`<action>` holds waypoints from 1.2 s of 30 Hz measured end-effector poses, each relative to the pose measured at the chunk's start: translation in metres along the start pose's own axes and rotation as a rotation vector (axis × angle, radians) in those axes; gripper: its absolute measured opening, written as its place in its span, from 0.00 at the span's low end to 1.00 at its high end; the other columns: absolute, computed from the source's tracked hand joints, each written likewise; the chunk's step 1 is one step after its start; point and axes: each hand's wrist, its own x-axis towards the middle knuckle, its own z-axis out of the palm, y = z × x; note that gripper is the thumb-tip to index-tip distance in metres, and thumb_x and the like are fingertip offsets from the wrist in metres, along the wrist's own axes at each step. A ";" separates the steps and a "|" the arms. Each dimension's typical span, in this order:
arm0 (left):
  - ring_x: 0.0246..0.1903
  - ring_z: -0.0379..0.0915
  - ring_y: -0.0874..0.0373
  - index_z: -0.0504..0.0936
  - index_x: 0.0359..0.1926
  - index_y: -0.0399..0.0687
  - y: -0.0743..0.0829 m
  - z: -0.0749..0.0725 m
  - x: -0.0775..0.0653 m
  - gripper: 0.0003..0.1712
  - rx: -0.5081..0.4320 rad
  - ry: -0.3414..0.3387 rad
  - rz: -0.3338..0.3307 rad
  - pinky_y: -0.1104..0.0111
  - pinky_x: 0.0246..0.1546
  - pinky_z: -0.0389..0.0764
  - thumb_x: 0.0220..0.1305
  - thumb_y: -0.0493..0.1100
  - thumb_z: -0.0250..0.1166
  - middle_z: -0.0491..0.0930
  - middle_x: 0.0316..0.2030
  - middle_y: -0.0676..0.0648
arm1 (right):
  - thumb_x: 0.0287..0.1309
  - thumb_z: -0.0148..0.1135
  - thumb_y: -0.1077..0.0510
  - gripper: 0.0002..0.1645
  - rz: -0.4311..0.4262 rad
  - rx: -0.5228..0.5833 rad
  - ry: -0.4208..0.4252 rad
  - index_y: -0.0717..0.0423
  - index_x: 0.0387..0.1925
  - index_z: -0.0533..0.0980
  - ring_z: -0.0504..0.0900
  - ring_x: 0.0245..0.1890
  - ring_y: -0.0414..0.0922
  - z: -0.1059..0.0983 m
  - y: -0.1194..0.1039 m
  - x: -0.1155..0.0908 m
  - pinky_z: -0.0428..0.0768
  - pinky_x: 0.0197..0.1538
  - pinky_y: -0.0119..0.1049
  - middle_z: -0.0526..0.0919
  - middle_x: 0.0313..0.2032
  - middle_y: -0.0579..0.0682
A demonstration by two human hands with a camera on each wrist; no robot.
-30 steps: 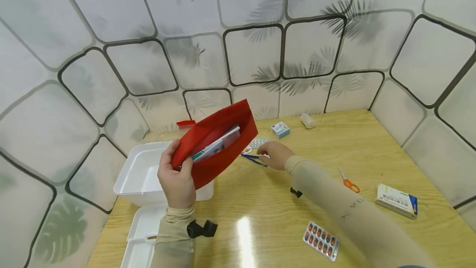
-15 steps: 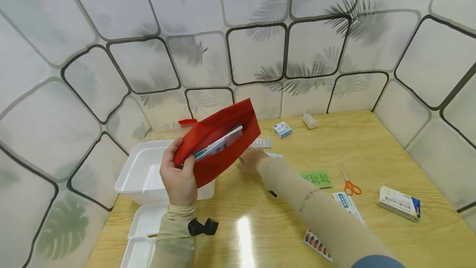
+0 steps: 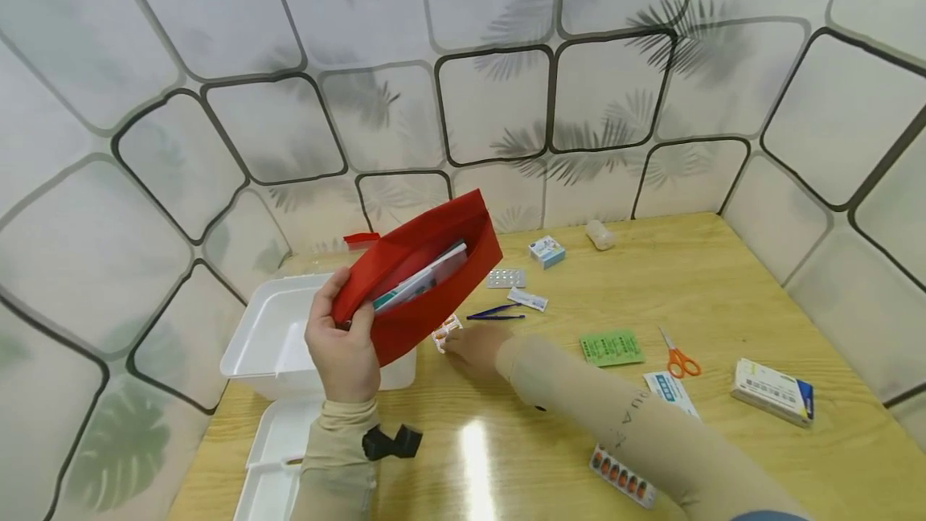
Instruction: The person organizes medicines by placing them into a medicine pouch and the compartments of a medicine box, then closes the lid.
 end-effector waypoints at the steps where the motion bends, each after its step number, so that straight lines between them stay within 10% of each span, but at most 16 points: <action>1: 0.53 0.70 0.47 0.76 0.58 0.38 0.000 0.000 0.000 0.27 -0.003 0.000 0.002 0.67 0.50 0.75 0.56 0.21 0.55 0.76 0.54 0.42 | 0.67 0.51 0.52 0.22 -0.034 -0.002 0.011 0.47 0.60 0.74 0.75 0.57 0.43 0.000 -0.002 -0.006 0.72 0.59 0.37 0.75 0.59 0.45; 7: 0.52 0.70 0.47 0.76 0.57 0.37 -0.001 0.002 -0.002 0.27 -0.018 -0.015 0.014 0.68 0.48 0.76 0.56 0.21 0.55 0.75 0.54 0.40 | 0.63 0.56 0.51 0.12 -0.175 0.067 0.007 0.47 0.46 0.81 0.78 0.45 0.38 0.003 -0.003 -0.054 0.75 0.52 0.34 0.79 0.46 0.42; 18: 0.52 0.70 0.48 0.75 0.58 0.41 -0.004 0.009 -0.012 0.26 0.052 -0.084 -0.018 0.66 0.47 0.77 0.58 0.23 0.57 0.75 0.54 0.45 | 0.62 0.59 0.54 0.09 -0.080 0.256 -0.007 0.47 0.26 0.78 0.72 0.28 0.33 0.000 0.032 -0.130 0.76 0.38 0.32 0.76 0.29 0.37; 28: 0.52 0.70 0.50 0.75 0.59 0.43 -0.006 0.014 -0.018 0.26 0.084 -0.104 -0.039 0.64 0.48 0.77 0.59 0.25 0.57 0.76 0.53 0.48 | 0.58 0.64 0.56 0.06 0.067 0.252 0.195 0.55 0.34 0.82 0.79 0.34 0.42 0.004 0.063 -0.148 0.79 0.39 0.39 0.81 0.33 0.46; 36: 0.51 0.71 0.51 0.76 0.58 0.44 -0.009 0.014 -0.024 0.26 0.114 -0.112 -0.036 0.66 0.47 0.77 0.59 0.25 0.57 0.76 0.53 0.48 | 0.50 0.68 0.39 0.24 0.234 0.238 0.095 0.54 0.39 0.81 0.75 0.35 0.44 0.012 0.061 -0.145 0.77 0.37 0.40 0.78 0.33 0.44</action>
